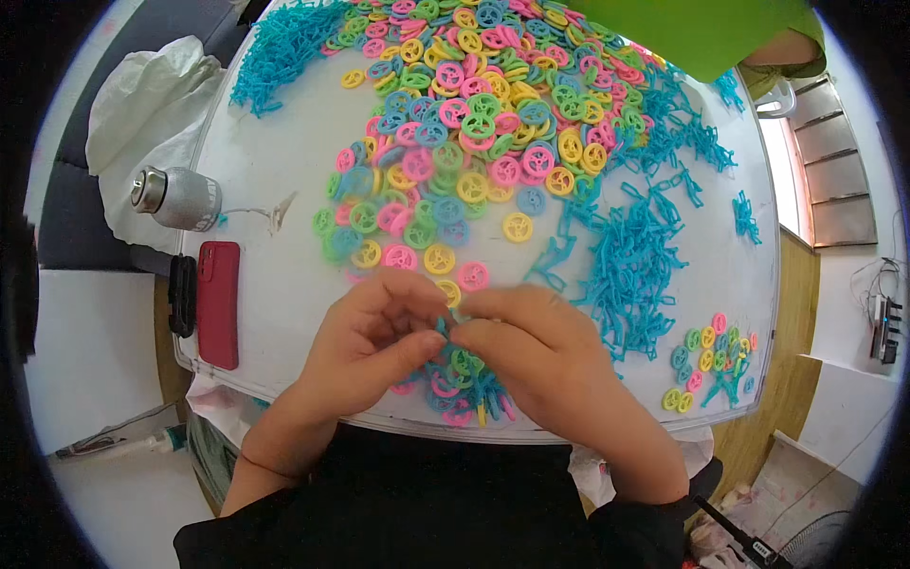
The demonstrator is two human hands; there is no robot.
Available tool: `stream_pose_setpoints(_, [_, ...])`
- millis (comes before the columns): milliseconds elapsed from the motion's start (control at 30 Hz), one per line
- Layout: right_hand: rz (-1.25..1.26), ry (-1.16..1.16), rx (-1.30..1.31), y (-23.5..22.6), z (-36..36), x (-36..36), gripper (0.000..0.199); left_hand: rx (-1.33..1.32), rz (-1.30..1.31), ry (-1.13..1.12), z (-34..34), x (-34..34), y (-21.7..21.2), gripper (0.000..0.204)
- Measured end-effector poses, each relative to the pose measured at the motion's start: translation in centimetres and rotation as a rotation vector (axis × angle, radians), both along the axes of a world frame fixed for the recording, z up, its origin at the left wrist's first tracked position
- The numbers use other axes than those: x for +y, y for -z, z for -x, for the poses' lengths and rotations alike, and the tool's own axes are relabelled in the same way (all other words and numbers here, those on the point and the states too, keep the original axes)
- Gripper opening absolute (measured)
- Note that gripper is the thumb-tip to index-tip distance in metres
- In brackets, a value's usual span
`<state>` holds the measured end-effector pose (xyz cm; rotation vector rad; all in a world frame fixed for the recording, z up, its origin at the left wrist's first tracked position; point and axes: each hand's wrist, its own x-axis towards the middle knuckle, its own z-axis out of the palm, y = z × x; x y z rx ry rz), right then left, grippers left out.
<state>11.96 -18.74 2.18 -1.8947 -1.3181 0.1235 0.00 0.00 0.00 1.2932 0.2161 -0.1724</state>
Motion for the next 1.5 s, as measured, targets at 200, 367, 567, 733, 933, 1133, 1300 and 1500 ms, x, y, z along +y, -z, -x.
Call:
stream_pose_setpoints(200, [0.010,-0.124,0.073,-0.7,-1.2,0.7,0.023,-0.482,-0.734,-0.029,-0.9,0.8,-1.1,0.032])
stream_pose_setpoints(367, [-0.036,-0.075,0.625,-1.0,-1.5,1.9,0.022,-0.495,-0.810,-0.148,-0.7,1.3,-0.9,0.035])
stream_pose_setpoints(567, [0.266,0.093,-0.058,1.3,-4.3,2.1,0.024,-0.479,-0.769,-0.565,-0.7,2.2,-0.2,0.026])
stream_pose_setpoints(733, [0.277,0.051,-0.146,2.4,-2.4,3.6,0.023,-0.437,-0.448,-0.649,-0.4,2.1,0.8,0.024])
stream_pose_setpoints(933, [0.299,-0.214,-0.276,2.8,-2.2,4.3,0.029,-0.449,-0.437,-0.624,-0.4,2.0,1.1,0.025])
stream_pose_setpoints(1133, [0.288,-0.205,-0.179,2.5,-2.8,3.8,0.030,-0.431,-0.512,-0.593,-1.0,1.3,0.6,0.023])
stream_pose_setpoints(1300, [-0.140,0.065,1.195,0.0,-2.5,2.1,0.017,-0.424,-0.703,-0.390,-0.9,1.0,0.3,0.026])
stream_pose_setpoints(1500, [-0.213,0.104,1.274,1.1,-0.9,2.7,0.016,-0.425,-0.704,-0.381,-1.0,-0.2,0.4,0.026])
